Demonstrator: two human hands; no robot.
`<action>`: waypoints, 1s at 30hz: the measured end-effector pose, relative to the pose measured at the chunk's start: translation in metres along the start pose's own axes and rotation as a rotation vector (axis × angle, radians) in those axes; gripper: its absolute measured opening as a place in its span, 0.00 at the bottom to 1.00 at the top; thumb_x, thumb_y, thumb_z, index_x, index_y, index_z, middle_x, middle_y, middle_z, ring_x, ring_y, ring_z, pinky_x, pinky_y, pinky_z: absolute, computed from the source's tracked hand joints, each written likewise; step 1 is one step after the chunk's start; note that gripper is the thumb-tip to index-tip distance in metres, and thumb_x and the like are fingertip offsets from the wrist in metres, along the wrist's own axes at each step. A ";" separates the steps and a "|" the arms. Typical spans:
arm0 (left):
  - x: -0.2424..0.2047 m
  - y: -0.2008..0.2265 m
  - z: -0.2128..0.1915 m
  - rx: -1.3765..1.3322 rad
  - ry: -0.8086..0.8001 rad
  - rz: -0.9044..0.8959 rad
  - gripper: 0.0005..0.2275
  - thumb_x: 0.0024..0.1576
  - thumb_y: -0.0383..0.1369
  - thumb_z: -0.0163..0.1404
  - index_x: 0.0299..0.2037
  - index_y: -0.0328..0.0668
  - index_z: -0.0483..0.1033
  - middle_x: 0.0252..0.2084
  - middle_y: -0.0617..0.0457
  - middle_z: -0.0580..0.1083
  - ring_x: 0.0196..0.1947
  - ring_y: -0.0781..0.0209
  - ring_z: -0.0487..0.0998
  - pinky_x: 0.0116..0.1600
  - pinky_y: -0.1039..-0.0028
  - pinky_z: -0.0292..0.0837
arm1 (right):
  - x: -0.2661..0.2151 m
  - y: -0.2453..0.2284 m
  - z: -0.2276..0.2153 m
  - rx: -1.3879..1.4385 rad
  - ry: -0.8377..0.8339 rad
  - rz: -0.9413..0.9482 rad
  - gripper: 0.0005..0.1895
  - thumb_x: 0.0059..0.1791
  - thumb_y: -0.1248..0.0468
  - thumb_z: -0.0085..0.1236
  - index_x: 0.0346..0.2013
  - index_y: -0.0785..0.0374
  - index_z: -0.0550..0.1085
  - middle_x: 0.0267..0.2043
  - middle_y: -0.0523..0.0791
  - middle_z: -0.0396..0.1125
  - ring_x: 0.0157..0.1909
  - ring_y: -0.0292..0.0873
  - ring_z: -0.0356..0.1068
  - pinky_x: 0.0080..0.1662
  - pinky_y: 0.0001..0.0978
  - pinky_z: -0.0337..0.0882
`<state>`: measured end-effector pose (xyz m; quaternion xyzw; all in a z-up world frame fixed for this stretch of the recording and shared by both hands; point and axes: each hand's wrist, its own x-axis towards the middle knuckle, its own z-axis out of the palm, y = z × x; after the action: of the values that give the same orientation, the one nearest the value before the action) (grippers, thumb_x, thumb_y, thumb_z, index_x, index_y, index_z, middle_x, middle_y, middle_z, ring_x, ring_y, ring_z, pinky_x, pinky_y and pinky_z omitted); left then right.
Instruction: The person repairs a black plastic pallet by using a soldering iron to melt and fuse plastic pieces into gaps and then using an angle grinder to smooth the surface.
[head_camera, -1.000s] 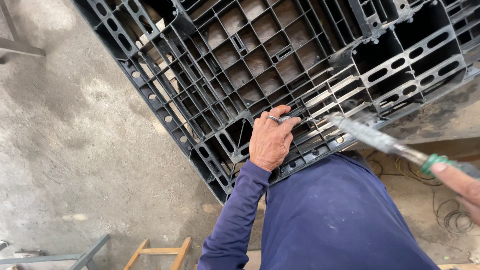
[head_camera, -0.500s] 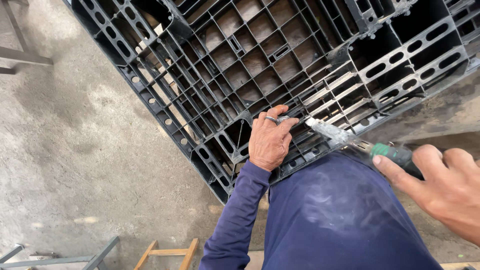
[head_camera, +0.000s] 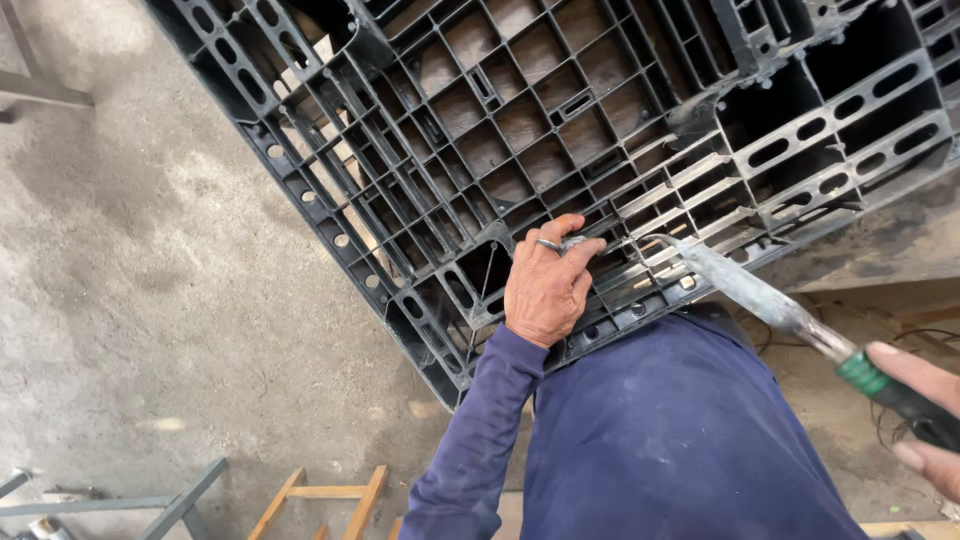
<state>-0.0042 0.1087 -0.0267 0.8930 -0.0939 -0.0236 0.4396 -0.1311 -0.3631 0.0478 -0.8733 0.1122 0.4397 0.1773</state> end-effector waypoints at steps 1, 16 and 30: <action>-0.002 0.000 0.000 -0.002 -0.010 0.000 0.16 0.52 0.24 0.57 0.50 0.49 0.79 0.61 0.52 0.69 0.49 0.53 0.72 0.56 0.64 0.68 | -0.011 -0.009 0.003 0.047 0.078 -0.110 0.56 0.34 0.71 0.68 0.76 0.44 0.61 0.33 0.40 0.67 0.28 0.38 0.66 0.34 0.28 0.67; -0.010 -0.013 0.015 -0.369 0.256 -0.104 0.18 0.57 0.18 0.49 0.57 0.39 0.75 0.61 0.45 0.66 0.56 0.54 0.74 0.61 0.69 0.74 | -0.026 -0.155 -0.024 -0.623 0.286 -0.601 0.45 0.35 0.67 0.63 0.67 0.35 0.70 0.27 0.44 0.58 0.21 0.44 0.61 0.27 0.42 0.67; -0.007 -0.015 0.014 -0.366 0.383 -0.112 0.13 0.61 0.20 0.50 0.54 0.38 0.76 0.56 0.46 0.71 0.56 0.53 0.76 0.62 0.69 0.74 | -0.034 -0.192 -0.005 -0.680 -0.060 -0.453 0.46 0.41 0.55 0.57 0.74 0.32 0.55 0.37 0.44 0.60 0.31 0.42 0.70 0.32 0.39 0.76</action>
<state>-0.0106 0.1080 -0.0472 0.7905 0.0465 0.1048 0.6016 -0.0802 -0.1891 0.1186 -0.8715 -0.2400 0.4268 -0.0260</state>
